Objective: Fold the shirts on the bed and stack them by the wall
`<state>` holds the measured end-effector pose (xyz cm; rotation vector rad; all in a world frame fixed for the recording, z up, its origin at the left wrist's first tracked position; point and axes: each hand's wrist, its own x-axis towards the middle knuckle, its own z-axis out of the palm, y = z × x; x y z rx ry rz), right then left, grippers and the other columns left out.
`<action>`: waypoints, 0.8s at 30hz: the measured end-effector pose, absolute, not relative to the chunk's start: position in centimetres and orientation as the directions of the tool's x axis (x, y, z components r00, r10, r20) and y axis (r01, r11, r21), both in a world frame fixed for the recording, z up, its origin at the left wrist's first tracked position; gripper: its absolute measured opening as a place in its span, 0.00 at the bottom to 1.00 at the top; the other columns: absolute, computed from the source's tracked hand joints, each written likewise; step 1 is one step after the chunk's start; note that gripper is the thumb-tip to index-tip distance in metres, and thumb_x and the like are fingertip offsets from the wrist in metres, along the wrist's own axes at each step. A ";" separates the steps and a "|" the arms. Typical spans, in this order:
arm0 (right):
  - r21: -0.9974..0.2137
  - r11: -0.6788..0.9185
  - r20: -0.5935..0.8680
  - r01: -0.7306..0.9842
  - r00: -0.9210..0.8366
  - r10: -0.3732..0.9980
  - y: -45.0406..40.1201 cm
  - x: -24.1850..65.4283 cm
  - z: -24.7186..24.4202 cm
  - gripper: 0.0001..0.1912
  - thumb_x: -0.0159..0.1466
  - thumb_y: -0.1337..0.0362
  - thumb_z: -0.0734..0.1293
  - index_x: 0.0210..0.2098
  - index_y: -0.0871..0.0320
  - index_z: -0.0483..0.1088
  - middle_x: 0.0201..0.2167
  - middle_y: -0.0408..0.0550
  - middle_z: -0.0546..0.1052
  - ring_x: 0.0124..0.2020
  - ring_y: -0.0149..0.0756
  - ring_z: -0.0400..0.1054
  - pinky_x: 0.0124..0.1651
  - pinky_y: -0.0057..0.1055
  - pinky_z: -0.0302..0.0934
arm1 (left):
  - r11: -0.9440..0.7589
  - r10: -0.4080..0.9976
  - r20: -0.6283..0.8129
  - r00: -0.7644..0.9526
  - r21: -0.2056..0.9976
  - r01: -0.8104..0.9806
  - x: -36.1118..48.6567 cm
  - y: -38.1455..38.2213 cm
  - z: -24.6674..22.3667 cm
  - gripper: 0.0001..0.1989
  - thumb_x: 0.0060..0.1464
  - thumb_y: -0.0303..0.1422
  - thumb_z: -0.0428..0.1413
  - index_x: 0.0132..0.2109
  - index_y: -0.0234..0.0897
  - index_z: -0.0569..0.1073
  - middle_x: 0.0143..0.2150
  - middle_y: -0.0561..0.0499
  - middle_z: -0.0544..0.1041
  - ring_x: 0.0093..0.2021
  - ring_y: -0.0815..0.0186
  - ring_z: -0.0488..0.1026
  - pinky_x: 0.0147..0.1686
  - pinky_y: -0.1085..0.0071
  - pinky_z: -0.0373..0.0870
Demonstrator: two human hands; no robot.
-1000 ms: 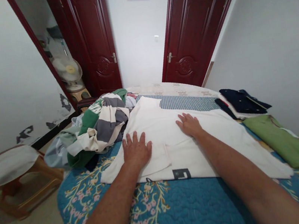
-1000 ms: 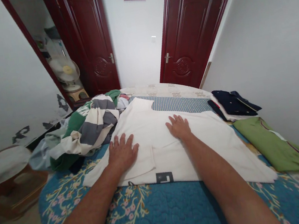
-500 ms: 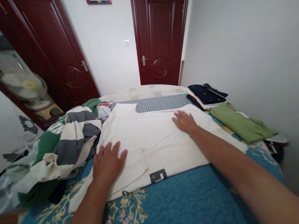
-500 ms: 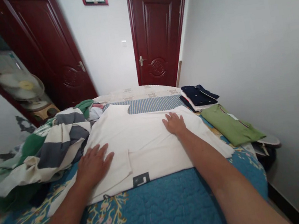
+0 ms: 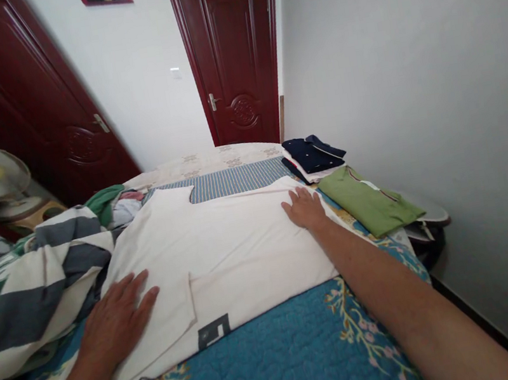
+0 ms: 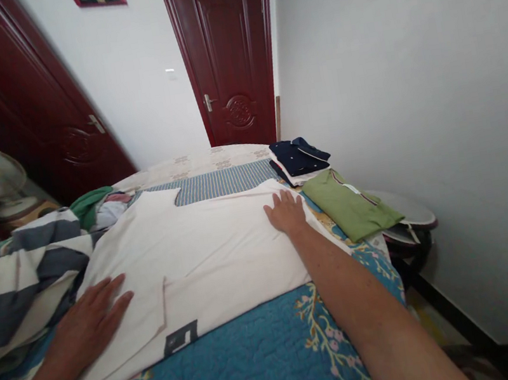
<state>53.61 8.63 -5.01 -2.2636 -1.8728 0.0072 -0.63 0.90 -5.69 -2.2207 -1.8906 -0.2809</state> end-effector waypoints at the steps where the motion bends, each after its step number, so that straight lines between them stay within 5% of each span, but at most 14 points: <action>1: -0.157 -0.179 0.125 0.971 0.199 0.972 8.7 53.6 -5.1 0.39 0.78 0.44 0.51 0.78 0.61 0.57 0.80 0.61 0.54 0.81 0.56 0.44 0.78 0.62 0.41 | -0.161 0.948 0.272 0.165 -0.037 0.986 -0.6 0.9 -5.6 0.39 0.68 0.55 0.41 0.71 0.36 0.73 0.71 0.37 0.74 0.70 0.45 0.71 0.70 0.49 0.67; 13: -0.110 -0.021 0.219 0.994 0.045 0.975 8.1 53.9 -5.9 0.30 0.78 0.51 0.52 0.72 0.54 0.66 0.78 0.55 0.61 0.78 0.49 0.51 0.77 0.57 0.44 | -0.069 0.976 0.203 0.076 -0.040 0.997 1.4 -0.4 -4.8 0.35 0.71 0.52 0.42 0.74 0.40 0.68 0.75 0.38 0.69 0.74 0.44 0.65 0.71 0.46 0.63; 24: -0.085 -0.128 0.194 0.988 0.142 0.971 8.6 54.3 -7.2 0.34 0.77 0.48 0.50 0.75 0.53 0.64 0.78 0.60 0.60 0.77 0.59 0.53 0.74 0.68 0.47 | -0.052 0.998 0.033 0.051 0.023 0.998 2.1 -0.9 -2.5 0.34 0.72 0.54 0.44 0.77 0.47 0.64 0.80 0.39 0.61 0.79 0.38 0.55 0.73 0.32 0.48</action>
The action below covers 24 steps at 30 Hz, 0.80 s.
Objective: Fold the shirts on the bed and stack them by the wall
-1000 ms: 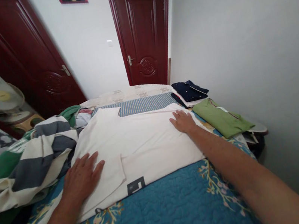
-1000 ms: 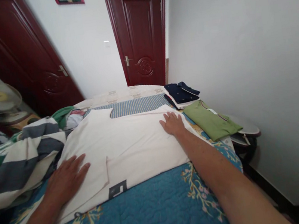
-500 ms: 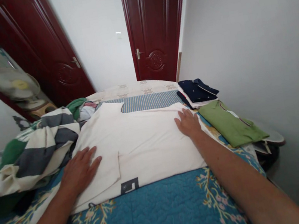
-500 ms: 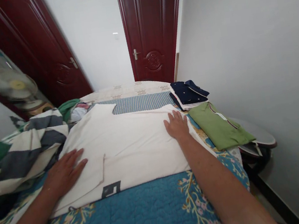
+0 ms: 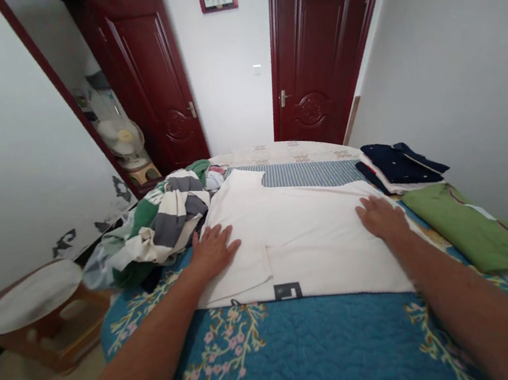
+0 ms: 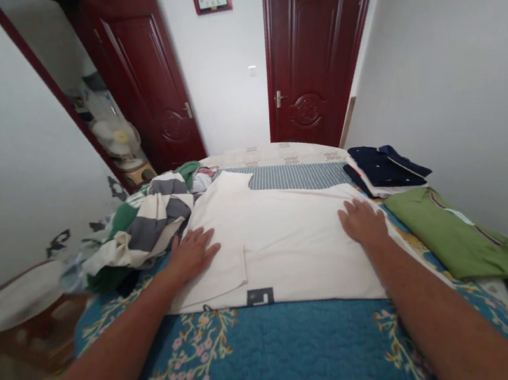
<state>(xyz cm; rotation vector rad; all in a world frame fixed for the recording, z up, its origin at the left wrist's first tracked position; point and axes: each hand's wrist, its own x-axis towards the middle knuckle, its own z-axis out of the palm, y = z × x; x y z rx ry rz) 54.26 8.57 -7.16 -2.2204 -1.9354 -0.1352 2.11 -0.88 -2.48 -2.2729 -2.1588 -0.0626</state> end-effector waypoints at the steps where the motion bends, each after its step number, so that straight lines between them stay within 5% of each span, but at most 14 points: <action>1: -0.084 -0.151 0.190 0.985 0.165 0.968 8.5 54.2 -7.2 0.34 0.77 0.48 0.50 0.75 0.54 0.64 0.78 0.61 0.61 0.77 0.61 0.53 0.74 0.69 0.47 | -0.058 0.998 0.039 0.057 0.030 0.998 2.1 -0.8 -2.4 0.34 0.72 0.54 0.44 0.77 0.46 0.64 0.80 0.38 0.61 0.79 0.37 0.55 0.74 0.31 0.47; 8: -0.105 -0.246 0.181 0.964 0.262 0.948 7.8 54.8 -7.6 0.40 0.75 0.45 0.45 0.75 0.57 0.65 0.77 0.65 0.61 0.76 0.64 0.55 0.73 0.72 0.48 | -0.049 0.985 0.168 0.031 0.106 0.993 2.8 -1.2 -3.4 0.32 0.72 0.51 0.48 0.74 0.42 0.67 0.78 0.34 0.63 0.78 0.34 0.54 0.74 0.34 0.48; 15: -0.141 -0.263 0.160 0.954 0.284 0.945 8.4 55.8 -8.1 0.40 0.74 0.44 0.47 0.76 0.57 0.64 0.77 0.64 0.60 0.77 0.65 0.54 0.74 0.75 0.45 | -0.083 0.965 0.260 0.040 0.156 0.984 1.3 -1.5 -2.1 0.19 0.69 0.45 0.55 0.57 0.38 0.78 0.59 0.36 0.78 0.63 0.45 0.72 0.70 0.44 0.58; 24: -0.113 -0.289 0.183 0.951 0.306 0.934 8.1 55.8 -8.5 0.39 0.75 0.45 0.47 0.75 0.56 0.65 0.78 0.60 0.61 0.77 0.60 0.55 0.77 0.67 0.46 | -0.043 0.981 0.192 0.017 0.128 0.991 -0.1 -0.8 -2.2 0.22 0.70 0.45 0.53 0.60 0.37 0.77 0.66 0.33 0.75 0.71 0.43 0.67 0.70 0.47 0.59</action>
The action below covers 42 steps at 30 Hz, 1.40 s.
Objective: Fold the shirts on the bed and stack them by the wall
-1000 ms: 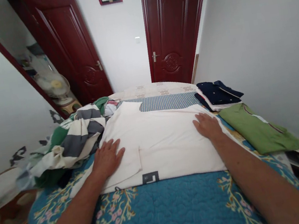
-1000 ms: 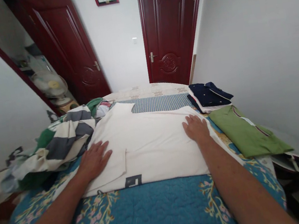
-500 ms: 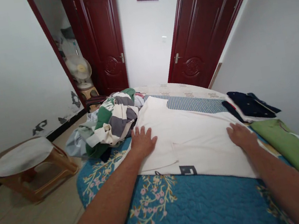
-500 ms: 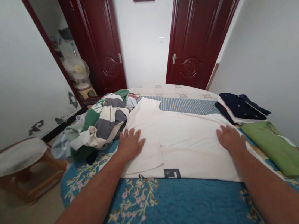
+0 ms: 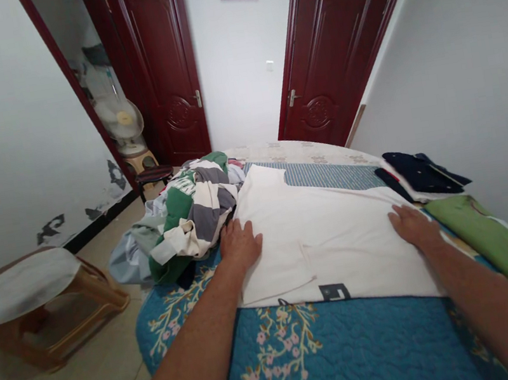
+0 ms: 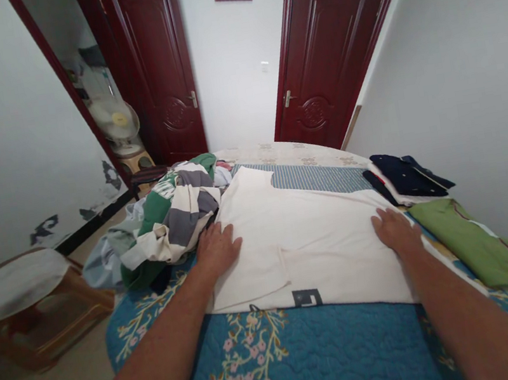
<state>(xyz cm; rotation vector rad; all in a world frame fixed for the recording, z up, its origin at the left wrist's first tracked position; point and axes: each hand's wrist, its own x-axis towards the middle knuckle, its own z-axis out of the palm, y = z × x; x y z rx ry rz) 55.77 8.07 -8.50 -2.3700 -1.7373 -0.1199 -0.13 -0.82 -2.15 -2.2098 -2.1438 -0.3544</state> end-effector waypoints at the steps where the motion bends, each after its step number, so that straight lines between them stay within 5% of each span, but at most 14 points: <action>1: -0.114 -0.293 0.180 0.949 0.310 0.933 8.1 55.8 -8.5 0.38 0.75 0.45 0.48 0.75 0.55 0.65 0.78 0.60 0.61 0.77 0.60 0.55 0.76 0.67 0.46 | -0.039 0.982 0.190 0.016 0.119 0.992 -0.1 -0.7 -2.1 0.22 0.69 0.45 0.53 0.61 0.38 0.77 0.66 0.33 0.75 0.70 0.43 0.67 0.69 0.46 0.60; 21: -0.140 -0.321 0.161 0.937 0.341 0.926 6.8 52.4 -5.5 0.33 0.78 0.49 0.51 0.77 0.54 0.61 0.79 0.58 0.57 0.79 0.58 0.48 0.75 0.68 0.45 | -0.081 0.975 0.207 0.079 -0.002 0.997 -1.8 2.4 -4.1 0.32 0.69 0.49 0.46 0.70 0.37 0.73 0.71 0.32 0.71 0.69 0.37 0.69 0.67 0.41 0.65; 29: -0.249 -0.207 0.414 0.946 0.297 0.860 7.2 53.7 -5.9 0.30 0.75 0.58 0.53 0.67 0.65 0.71 0.69 0.63 0.72 0.70 0.51 0.63 0.75 0.47 0.52 | -0.131 0.978 0.137 0.154 -0.163 0.978 -1.8 2.9 -2.2 0.31 0.69 0.48 0.43 0.65 0.35 0.76 0.60 0.36 0.81 0.61 0.44 0.77 0.61 0.49 0.71; 32: -0.264 -0.163 0.446 0.951 0.270 0.853 7.5 53.8 -5.6 0.29 0.74 0.59 0.54 0.66 0.65 0.72 0.67 0.63 0.74 0.69 0.51 0.64 0.74 0.47 0.52 | -0.201 0.968 0.123 0.219 -0.143 0.969 0.5 4.3 -0.1 0.30 0.69 0.46 0.43 0.67 0.36 0.73 0.63 0.40 0.80 0.61 0.49 0.78 0.63 0.54 0.71; 37: -0.216 0.046 0.405 0.975 0.047 0.913 6.9 51.3 -4.4 0.30 0.76 0.59 0.54 0.70 0.63 0.69 0.72 0.59 0.70 0.74 0.49 0.60 0.78 0.48 0.49 | -0.333 0.938 0.095 0.333 -0.012 0.943 7.0 7.6 -0.2 0.33 0.73 0.46 0.43 0.75 0.34 0.66 0.74 0.34 0.69 0.72 0.49 0.68 0.69 0.55 0.65; 42: -0.192 0.375 0.241 0.907 -0.327 0.914 5.1 47.6 -4.6 0.30 0.78 0.52 0.55 0.75 0.54 0.64 0.78 0.52 0.62 0.79 0.45 0.53 0.79 0.51 0.49 | -0.299 0.947 0.121 0.298 -0.007 0.954 10.3 8.6 -3.3 0.32 0.74 0.48 0.44 0.77 0.41 0.65 0.78 0.34 0.63 0.78 0.41 0.58 0.73 0.42 0.58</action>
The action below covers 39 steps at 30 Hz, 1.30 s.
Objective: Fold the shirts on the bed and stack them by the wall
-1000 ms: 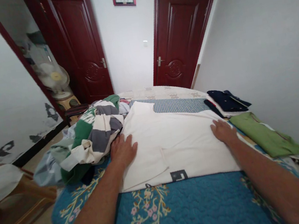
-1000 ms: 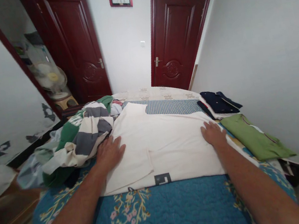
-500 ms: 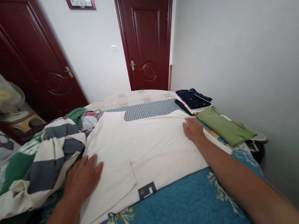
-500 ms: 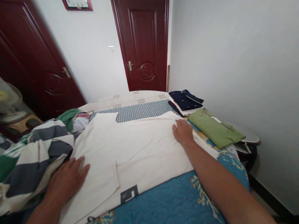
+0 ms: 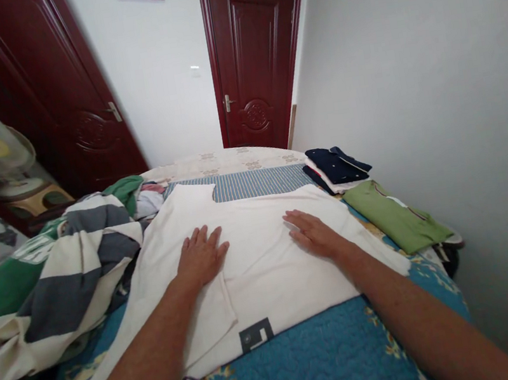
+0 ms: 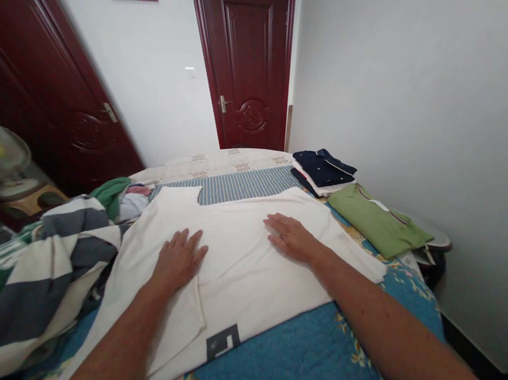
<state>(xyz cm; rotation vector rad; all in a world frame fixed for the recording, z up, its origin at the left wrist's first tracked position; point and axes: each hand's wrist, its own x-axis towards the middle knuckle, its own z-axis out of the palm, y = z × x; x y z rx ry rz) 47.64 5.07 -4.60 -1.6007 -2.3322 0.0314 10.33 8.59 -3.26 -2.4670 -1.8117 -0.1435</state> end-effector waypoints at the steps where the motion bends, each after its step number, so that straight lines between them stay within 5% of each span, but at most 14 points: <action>1: -0.188 0.390 0.193 0.901 -0.355 0.915 5.0 47.1 -4.7 0.30 0.79 0.51 0.55 0.76 0.51 0.63 0.78 0.50 0.61 0.80 0.46 0.51 0.79 0.55 0.47 | -0.298 0.945 0.138 0.296 -0.007 0.955 10.3 8.6 -3.6 0.31 0.75 0.48 0.44 0.77 0.42 0.65 0.79 0.34 0.62 0.79 0.40 0.57 0.73 0.41 0.58; 4: -0.159 0.364 0.100 0.918 -0.352 0.931 5.9 46.1 -4.8 0.31 0.80 0.47 0.53 0.78 0.47 0.60 0.80 0.49 0.56 0.81 0.50 0.47 0.78 0.63 0.44 | -0.304 0.940 0.162 0.300 0.000 0.953 9.9 8.4 -4.0 0.31 0.75 0.49 0.44 0.77 0.42 0.65 0.79 0.35 0.63 0.79 0.40 0.58 0.73 0.42 0.57; 12: -0.097 0.183 0.059 0.978 -0.178 0.982 14.5 44.0 -4.2 0.33 0.80 0.46 0.53 0.79 0.49 0.56 0.82 0.52 0.51 0.82 0.52 0.44 0.78 0.63 0.43 | -0.279 0.950 0.157 0.270 0.036 0.960 10.0 8.2 -3.9 0.32 0.74 0.49 0.45 0.77 0.44 0.64 0.80 0.37 0.61 0.80 0.42 0.56 0.75 0.42 0.54; 18: -0.080 0.043 0.067 0.996 -0.037 0.997 19.4 44.2 -5.0 0.35 0.80 0.44 0.50 0.80 0.52 0.54 0.82 0.52 0.51 0.81 0.53 0.43 0.78 0.65 0.41 | -0.121 0.985 0.127 0.112 0.063 0.991 10.0 8.3 -4.0 0.34 0.73 0.53 0.43 0.78 0.45 0.62 0.81 0.35 0.57 0.81 0.38 0.51 0.74 0.31 0.49; 23: -0.083 -0.005 0.137 0.997 0.017 0.990 21.1 44.8 -5.2 0.33 0.80 0.47 0.52 0.78 0.54 0.59 0.80 0.55 0.57 0.79 0.53 0.49 0.78 0.63 0.44 | -0.028 0.993 0.114 0.021 0.065 0.997 9.8 8.6 -4.3 0.37 0.73 0.55 0.41 0.79 0.43 0.61 0.82 0.33 0.55 0.81 0.36 0.49 0.73 0.30 0.48; 26: -0.096 -0.032 0.343 0.995 0.063 0.937 20.7 44.4 -5.3 0.31 0.78 0.53 0.54 0.74 0.61 0.63 0.77 0.62 0.62 0.78 0.53 0.52 0.77 0.58 0.48 | -0.024 0.994 0.112 0.017 0.064 0.998 9.9 8.5 -4.3 0.37 0.72 0.55 0.41 0.79 0.43 0.61 0.82 0.32 0.55 0.81 0.36 0.48 0.74 0.30 0.47; 32: -0.100 0.305 0.524 0.947 -0.211 0.825 17.8 43.7 -6.3 0.28 0.76 0.58 0.55 0.68 0.65 0.71 0.70 0.63 0.71 0.73 0.47 0.62 0.77 0.48 0.54 | -0.025 0.994 0.112 0.013 0.098 0.995 10.2 8.0 -3.8 0.38 0.72 0.55 0.41 0.79 0.42 0.61 0.82 0.33 0.55 0.81 0.37 0.49 0.75 0.31 0.44; 39: -0.152 0.500 0.329 0.853 -0.433 0.839 11.6 42.2 -7.2 0.31 0.78 0.50 0.56 0.74 0.53 0.65 0.75 0.56 0.67 0.77 0.51 0.58 0.76 0.58 0.55 | -0.019 0.994 0.107 0.002 0.156 0.988 10.4 7.7 -3.8 0.39 0.71 0.56 0.43 0.79 0.42 0.61 0.82 0.33 0.54 0.82 0.36 0.46 0.75 0.29 0.41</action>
